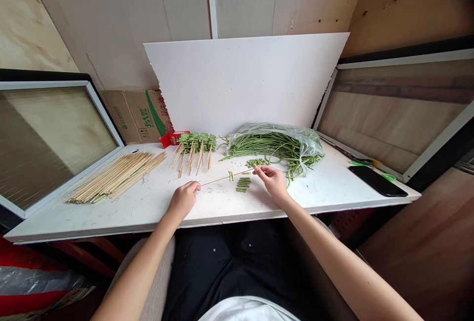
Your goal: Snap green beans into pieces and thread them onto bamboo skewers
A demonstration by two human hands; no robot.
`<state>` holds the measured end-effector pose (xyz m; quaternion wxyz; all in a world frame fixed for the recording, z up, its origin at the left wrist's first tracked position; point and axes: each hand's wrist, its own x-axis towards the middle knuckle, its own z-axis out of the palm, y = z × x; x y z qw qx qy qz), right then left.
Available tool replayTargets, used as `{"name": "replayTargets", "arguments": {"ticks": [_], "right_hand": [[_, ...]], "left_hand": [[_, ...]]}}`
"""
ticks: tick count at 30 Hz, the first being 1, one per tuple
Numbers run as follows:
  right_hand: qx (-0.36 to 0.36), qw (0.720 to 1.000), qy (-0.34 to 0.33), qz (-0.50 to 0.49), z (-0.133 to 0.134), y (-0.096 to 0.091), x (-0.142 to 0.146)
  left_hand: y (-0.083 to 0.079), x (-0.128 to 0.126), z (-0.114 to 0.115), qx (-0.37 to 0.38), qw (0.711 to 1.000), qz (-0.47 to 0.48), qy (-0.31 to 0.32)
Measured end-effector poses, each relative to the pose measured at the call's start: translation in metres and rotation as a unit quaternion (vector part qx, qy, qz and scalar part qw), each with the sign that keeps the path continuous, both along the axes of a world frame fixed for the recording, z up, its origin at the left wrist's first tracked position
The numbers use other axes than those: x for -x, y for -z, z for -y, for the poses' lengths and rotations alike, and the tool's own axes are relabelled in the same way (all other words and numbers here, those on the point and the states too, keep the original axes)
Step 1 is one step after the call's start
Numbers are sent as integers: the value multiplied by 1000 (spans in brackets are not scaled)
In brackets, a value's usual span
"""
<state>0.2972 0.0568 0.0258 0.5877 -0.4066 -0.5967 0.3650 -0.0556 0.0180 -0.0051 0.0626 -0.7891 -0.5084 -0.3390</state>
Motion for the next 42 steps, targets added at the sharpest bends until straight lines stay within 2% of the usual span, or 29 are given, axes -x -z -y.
{"name": "replayTargets", "arguments": {"ticks": [6,12,17,23,34,42], "right_hand": [[-3,1000,1,0,2,-2,2],[43,999,20,-27,1,0,4],[47,998,4,-29,0,-4,5],[45,997,-4,-70,-5,-5,3],[23,999,38,-13,5,-9,5],[-4,999,39,-3,8,-6,10]], "left_hand": [[1,0,0,-8,1000,1,-4],[-1,-3,2,-53,998,-13,-5],[-6,-6,3,-32,999,8,-21],[-7,-7,3,-40,999,22,-23],[-3,-3,2,-23,1000,5,-3],[-3,-2,0,8,1000,-9,15]]}}
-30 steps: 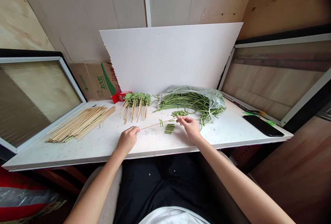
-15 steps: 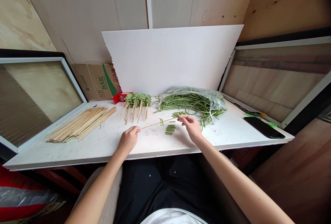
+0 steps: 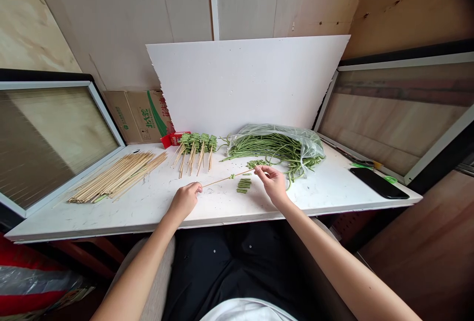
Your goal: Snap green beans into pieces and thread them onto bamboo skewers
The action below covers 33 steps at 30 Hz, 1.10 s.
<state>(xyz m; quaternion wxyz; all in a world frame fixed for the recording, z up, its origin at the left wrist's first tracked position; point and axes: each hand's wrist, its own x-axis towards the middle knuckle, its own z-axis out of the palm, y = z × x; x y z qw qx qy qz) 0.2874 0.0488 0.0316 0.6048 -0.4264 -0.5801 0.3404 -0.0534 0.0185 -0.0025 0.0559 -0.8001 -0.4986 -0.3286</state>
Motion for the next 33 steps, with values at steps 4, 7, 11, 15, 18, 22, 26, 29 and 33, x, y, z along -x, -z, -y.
{"name": "replayTargets", "arguments": {"ticks": [4,7,11,15,18,22,26,29,33], "right_hand": [[-10,1000,16,4,0,0,1],[-1,1000,27,-3,2,-1,4],[24,1000,7,-13,9,2,15],[34,999,-9,-20,15,8,28],[23,1000,-10,-18,16,12,32],[9,1000,-19,-12,16,13,34],[9,1000,-21,-18,18,12,37],[18,999,-26,-17,21,11,40],[27,999,-35,-23,24,9,41]], "left_hand": [[0,0,1,-10,1000,6,0],[-1,-1,3,-38,999,18,-3],[-4,-6,6,-65,997,25,12],[-6,-9,7,-71,997,21,16],[-5,-9,8,-70,997,4,28],[-3,-10,8,-62,997,-6,38],[-2,-11,9,-64,996,-9,54],[-2,-11,9,-74,995,-14,60],[-3,-11,9,-74,995,-14,66]]}}
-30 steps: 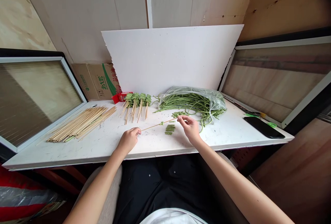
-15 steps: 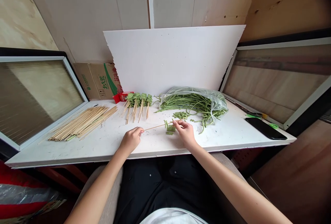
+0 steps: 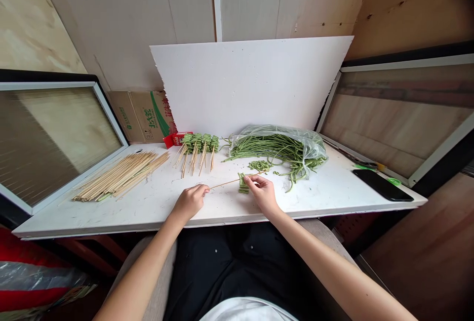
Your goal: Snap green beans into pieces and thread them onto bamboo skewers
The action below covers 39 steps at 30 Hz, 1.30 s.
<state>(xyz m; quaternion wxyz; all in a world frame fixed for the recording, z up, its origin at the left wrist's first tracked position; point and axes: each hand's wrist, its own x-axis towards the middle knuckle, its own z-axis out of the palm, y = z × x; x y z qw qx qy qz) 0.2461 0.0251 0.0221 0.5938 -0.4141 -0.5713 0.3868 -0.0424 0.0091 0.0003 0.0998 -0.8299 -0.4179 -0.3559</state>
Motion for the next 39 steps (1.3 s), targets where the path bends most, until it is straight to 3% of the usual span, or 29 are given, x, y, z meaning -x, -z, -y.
{"name": "replayTargets", "arguments": {"ticks": [9,13,16,20,24,31,34,39], "right_hand": [[20,998,-55,-6,-11,-6,-14],[-15,993,-51,105,-16,-9,-27],[-100,956,-20,275,-17,-11,-34],[-206,885,-52,415,-14,-11,-34],[-230,840,-81,485,-10,-10,-29],[-226,769,-24,597,-10,-11,-25],[-231,755,-19,614,-10,-11,-25],[-214,760,-22,613,-8,-11,-23]], "left_hand": [[-2,3,-2,17,998,66,0],[0,4,-3,13,997,73,-8],[2,6,-5,19,996,85,-19],[3,7,-7,35,994,95,-36],[3,7,-8,50,993,97,-47],[2,7,-7,53,993,90,-54],[2,7,-7,53,993,86,-55],[1,6,-7,52,993,87,-54]]}}
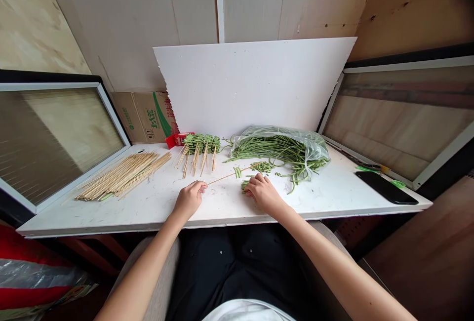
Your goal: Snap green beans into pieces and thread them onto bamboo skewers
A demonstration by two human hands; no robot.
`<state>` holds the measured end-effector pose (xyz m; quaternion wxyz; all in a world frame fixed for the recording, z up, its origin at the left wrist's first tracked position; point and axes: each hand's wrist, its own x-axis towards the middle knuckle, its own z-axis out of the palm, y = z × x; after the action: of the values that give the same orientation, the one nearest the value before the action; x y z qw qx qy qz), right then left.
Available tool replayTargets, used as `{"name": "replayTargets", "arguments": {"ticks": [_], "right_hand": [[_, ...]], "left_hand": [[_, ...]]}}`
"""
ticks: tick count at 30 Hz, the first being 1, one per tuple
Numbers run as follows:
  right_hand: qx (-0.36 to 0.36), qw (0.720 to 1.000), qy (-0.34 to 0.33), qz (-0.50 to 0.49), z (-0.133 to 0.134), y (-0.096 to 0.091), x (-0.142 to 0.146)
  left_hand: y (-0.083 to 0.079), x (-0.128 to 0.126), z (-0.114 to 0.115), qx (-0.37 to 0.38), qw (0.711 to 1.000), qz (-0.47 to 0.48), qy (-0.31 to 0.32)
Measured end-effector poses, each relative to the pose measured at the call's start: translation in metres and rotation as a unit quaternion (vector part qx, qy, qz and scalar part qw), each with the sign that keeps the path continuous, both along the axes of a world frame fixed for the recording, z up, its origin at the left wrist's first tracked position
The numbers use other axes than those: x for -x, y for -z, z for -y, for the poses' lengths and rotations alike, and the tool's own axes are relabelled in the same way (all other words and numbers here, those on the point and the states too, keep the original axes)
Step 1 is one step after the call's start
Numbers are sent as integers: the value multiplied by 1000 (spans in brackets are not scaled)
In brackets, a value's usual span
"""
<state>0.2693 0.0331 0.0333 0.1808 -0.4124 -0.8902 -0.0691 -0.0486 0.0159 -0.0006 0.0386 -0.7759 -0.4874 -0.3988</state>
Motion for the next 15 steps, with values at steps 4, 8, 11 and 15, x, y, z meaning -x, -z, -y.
{"name": "replayTargets", "arguments": {"ticks": [4,8,11,15], "right_hand": [[17,999,-6,-48,-1,1,-2],[79,974,-30,-211,-13,3,-15],[158,911,21,-379,-27,7,-29],[250,787,42,-562,-40,13,-41]], "left_hand": [[0,0,0,3,1000,4,-1],[0,0,0,-1,1000,4,-6],[1,0,0,-4,1000,-4,-12],[1,0,0,-9,1000,-11,-12]]}}
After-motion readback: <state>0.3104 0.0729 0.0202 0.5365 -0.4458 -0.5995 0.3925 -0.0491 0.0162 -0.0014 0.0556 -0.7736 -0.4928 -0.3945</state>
